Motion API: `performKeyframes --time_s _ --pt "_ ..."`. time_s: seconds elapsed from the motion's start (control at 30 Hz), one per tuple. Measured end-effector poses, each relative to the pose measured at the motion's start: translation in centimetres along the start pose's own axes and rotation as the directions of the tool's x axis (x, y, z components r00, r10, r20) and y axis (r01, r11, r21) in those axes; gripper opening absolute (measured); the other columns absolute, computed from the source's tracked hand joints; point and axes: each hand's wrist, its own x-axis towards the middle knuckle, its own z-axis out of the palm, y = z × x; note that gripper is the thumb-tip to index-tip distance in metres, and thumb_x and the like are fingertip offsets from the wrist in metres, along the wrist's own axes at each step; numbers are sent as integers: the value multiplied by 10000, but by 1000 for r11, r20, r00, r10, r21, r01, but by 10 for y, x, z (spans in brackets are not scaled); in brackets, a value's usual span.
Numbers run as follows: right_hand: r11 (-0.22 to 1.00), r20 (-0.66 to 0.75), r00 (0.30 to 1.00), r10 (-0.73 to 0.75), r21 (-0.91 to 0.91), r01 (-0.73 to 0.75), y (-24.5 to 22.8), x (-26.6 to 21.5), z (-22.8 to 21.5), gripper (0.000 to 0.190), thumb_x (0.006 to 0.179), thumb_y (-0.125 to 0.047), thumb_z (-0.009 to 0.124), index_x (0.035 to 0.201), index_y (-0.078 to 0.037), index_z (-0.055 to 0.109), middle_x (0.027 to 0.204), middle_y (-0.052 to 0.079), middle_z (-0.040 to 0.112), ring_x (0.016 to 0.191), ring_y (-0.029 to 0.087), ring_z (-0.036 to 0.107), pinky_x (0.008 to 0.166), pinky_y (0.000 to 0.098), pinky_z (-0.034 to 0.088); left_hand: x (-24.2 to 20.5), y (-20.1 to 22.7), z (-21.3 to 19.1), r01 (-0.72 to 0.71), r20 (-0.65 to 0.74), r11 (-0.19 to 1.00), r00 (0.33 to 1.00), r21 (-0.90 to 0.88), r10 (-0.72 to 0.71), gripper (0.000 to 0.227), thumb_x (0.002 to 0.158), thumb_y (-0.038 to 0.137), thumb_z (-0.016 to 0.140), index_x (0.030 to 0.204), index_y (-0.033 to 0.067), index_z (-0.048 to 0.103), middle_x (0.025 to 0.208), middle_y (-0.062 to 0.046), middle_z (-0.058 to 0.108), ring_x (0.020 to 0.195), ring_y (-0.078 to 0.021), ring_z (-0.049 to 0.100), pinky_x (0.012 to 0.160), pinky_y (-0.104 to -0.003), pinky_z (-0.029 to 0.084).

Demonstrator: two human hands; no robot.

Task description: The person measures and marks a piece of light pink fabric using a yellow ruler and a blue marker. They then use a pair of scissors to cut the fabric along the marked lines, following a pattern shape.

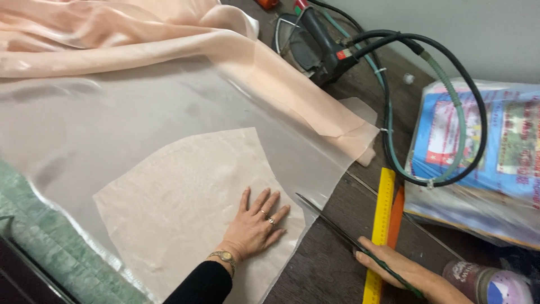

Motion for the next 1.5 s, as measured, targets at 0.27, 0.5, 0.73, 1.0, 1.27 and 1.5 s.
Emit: performKeyframes --time_s 0.27,0.5,0.73,1.0,1.27,1.5 --pt "963 97 962 255 67 -261 -43 -29 -19 700 898 -604 384 1508 -329 179 1588 -146 207 1482 32 204 1239 251 108 0 0 -3 8 13 1000 1000 -7 -8 552 953 532 390 1372 190 498 1435 -191 433 1340 -388 364 1086 -690 120" --pt "990 20 989 144 -11 -144 -5 -9 -5 726 887 -612 407 1494 -266 210 1578 -85 233 1468 44 242 1233 228 94 -2 0 1 -9 -80 1000 997 10 10 518 959 524 418 1335 189 538 1412 -175 475 1331 -378 404 1091 -681 161" --pt "37 151 631 -761 -961 275 42 -15 1 573 1005 -246 163 1557 -141 53 1620 146 11 1459 174 130 1151 217 171 0 0 -4 -5 -27 1000 1000 -6 5 521 960 511 400 1345 183 525 1411 -180 473 1321 -380 406 1082 -688 170" --pt "798 26 969 244 563 -216 -45 -79 21 444 945 -475 388 1106 -156 653 718 19 346 588 122 324 470 228 237 -2 -5 16 0 2 999 1000 45 0 528 947 517 392 1375 222 484 1441 -165 437 1321 -394 388 1055 -701 191" --pt "645 -174 966 193 764 8 -21 -103 97 505 945 -509 356 1057 -78 594 648 44 336 463 108 227 350 246 182 -5 -29 10 15 27 1000 1000 -10 -14 536 966 498 402 1408 199 447 1449 -126 419 1337 -302 384 1022 -684 236" --pt "589 -523 835 172 734 338 -47 -56 149 301 937 -302 585 1067 -30 576 500 91 437 349 201 473 309 297 421 -64 -88 -29 288 30 957 957 29 -289 551 990 423 452 1488 209 353 1527 -121 315 1425 -322 266 1088 -694 183"
